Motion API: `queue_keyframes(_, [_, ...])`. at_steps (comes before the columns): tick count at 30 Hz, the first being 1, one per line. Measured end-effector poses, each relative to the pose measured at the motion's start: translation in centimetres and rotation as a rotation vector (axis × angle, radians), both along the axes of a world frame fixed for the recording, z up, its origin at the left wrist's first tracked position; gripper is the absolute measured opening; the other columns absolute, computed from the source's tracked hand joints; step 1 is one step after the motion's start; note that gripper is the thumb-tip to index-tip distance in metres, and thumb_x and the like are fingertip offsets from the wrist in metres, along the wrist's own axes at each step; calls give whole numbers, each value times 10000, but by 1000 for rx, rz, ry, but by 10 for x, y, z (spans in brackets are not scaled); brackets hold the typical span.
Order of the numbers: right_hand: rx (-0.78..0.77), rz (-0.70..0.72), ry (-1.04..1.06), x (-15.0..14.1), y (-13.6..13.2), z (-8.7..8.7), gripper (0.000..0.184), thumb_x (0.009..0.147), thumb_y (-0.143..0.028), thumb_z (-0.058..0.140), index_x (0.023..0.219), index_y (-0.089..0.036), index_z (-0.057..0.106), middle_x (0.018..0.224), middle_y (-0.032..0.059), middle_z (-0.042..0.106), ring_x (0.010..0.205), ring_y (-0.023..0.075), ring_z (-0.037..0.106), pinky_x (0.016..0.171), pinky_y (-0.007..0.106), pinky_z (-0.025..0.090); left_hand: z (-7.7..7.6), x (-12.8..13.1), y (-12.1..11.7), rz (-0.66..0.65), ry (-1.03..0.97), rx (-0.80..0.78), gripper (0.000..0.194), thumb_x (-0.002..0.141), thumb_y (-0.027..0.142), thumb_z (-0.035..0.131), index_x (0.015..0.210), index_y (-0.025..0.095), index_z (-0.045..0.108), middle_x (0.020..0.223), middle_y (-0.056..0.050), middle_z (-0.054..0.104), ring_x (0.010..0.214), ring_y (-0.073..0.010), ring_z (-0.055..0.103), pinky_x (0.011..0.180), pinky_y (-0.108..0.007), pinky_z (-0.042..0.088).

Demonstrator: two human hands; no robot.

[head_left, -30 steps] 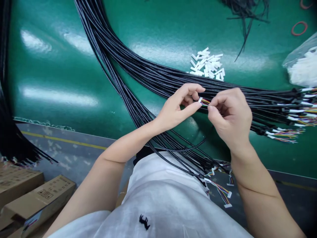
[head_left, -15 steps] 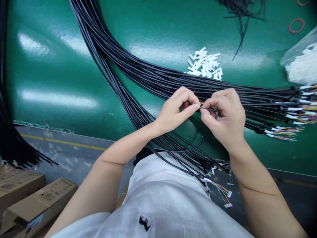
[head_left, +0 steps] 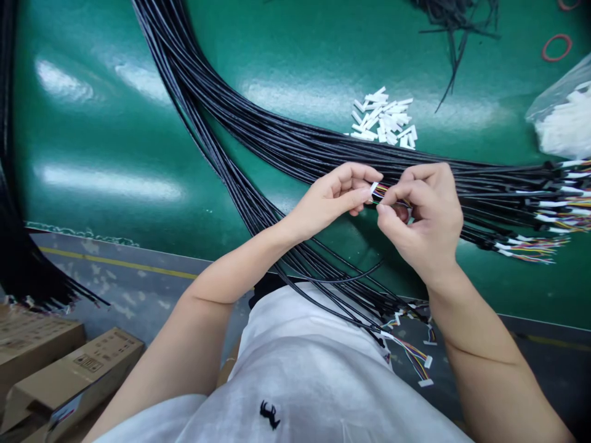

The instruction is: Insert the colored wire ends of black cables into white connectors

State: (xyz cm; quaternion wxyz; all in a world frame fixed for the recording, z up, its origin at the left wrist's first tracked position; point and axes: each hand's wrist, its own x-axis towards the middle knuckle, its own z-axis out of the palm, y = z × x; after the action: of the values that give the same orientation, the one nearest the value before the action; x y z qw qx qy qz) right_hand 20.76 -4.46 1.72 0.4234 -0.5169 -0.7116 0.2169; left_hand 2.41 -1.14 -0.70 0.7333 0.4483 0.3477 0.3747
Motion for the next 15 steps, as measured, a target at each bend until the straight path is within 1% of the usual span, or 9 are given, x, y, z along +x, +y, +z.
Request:
queue_keyframes(4, [44,-44,-63,-2,-1,1,170,777,-75,646,798,-239,611,929,32,565,652,122,505,475,279,420,-2,1,0,0,-8,-14,417,856,545,815,1090,215,714,1068,-19,747,747,-56,627,677,-214,546])
queue_keyframes(8, [80,-57,-92,-2,-1,0,181,773,-68,640,792,-242,594,936,40,577,656,131,516,489,296,432,-4,1,0,-6,-29,-8,401,851,527,825,1077,212,720,1037,-15,742,758,-59,631,674,-207,541])
queue_keyframes(15, [63,-62,-120,-1,-1,-1,169,813,-82,640,794,-246,603,934,43,590,647,137,529,496,313,449,-3,1,-1,14,-6,2,406,838,529,836,1064,214,714,1034,-17,744,822,-77,658,684,-200,542])
